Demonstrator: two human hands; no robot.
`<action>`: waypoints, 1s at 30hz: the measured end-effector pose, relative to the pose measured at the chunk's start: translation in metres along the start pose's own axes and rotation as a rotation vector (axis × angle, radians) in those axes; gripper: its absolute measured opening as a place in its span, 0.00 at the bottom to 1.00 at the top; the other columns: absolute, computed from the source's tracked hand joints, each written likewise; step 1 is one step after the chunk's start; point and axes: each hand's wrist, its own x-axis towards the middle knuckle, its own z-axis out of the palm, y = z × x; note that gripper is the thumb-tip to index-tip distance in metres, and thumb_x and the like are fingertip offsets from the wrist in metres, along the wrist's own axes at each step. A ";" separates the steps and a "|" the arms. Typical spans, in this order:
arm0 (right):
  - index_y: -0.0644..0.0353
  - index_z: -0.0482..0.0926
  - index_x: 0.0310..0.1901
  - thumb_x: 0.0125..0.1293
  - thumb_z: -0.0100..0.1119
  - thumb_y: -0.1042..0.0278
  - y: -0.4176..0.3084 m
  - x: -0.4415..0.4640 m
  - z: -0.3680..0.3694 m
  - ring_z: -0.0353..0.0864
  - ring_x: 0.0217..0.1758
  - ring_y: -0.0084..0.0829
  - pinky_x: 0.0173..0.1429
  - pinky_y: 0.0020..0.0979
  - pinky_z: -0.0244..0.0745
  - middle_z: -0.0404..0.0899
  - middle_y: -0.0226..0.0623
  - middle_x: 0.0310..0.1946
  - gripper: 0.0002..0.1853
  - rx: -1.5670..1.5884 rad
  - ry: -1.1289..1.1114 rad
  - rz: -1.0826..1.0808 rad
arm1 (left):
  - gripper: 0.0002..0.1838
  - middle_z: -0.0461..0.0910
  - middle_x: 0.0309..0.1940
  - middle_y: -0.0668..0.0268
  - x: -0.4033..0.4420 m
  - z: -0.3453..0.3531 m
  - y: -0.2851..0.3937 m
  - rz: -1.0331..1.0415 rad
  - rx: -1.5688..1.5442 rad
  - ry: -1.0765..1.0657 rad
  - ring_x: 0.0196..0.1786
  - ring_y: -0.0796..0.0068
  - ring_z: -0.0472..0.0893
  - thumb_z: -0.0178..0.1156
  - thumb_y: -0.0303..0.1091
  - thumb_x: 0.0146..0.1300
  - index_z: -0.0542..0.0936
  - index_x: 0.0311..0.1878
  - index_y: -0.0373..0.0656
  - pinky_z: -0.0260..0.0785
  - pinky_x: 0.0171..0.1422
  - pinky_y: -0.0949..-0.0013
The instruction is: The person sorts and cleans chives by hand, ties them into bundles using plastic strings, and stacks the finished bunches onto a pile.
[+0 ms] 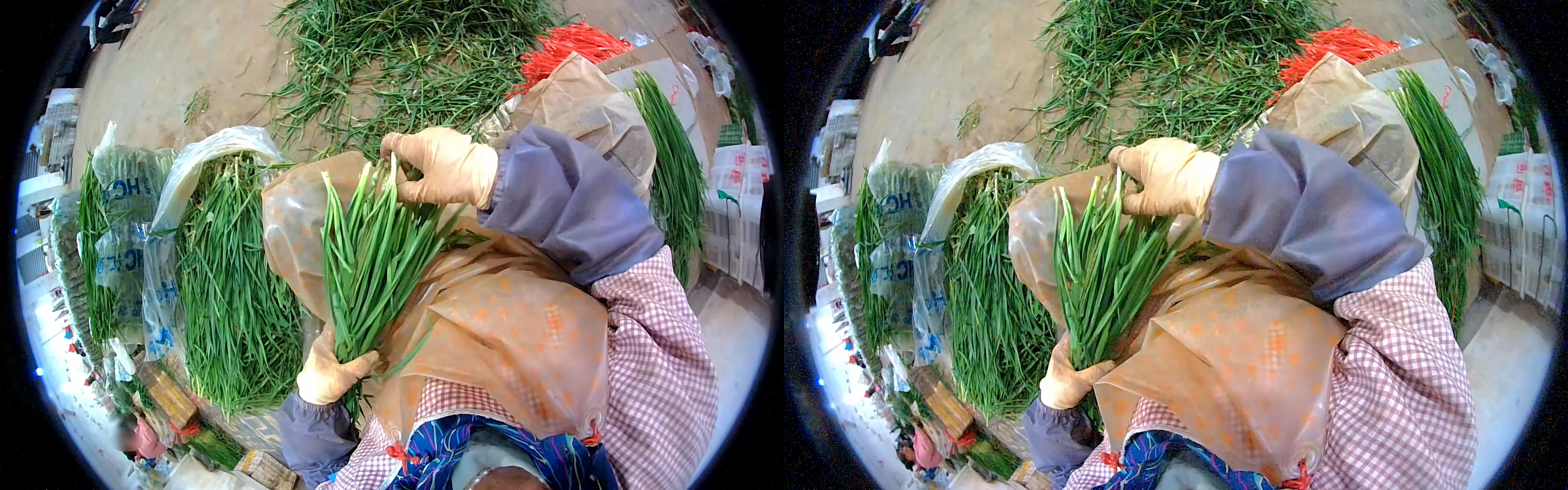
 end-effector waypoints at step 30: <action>0.52 0.78 0.56 0.62 0.67 0.59 -0.036 0.029 -0.041 0.81 0.33 0.30 0.38 0.31 0.75 0.80 0.37 0.27 0.22 0.239 -0.274 -0.255 | 0.35 0.82 0.49 0.52 0.002 -0.002 0.005 0.108 0.346 0.010 0.52 0.62 0.82 0.67 0.30 0.51 0.68 0.64 0.35 0.70 0.59 0.65</action>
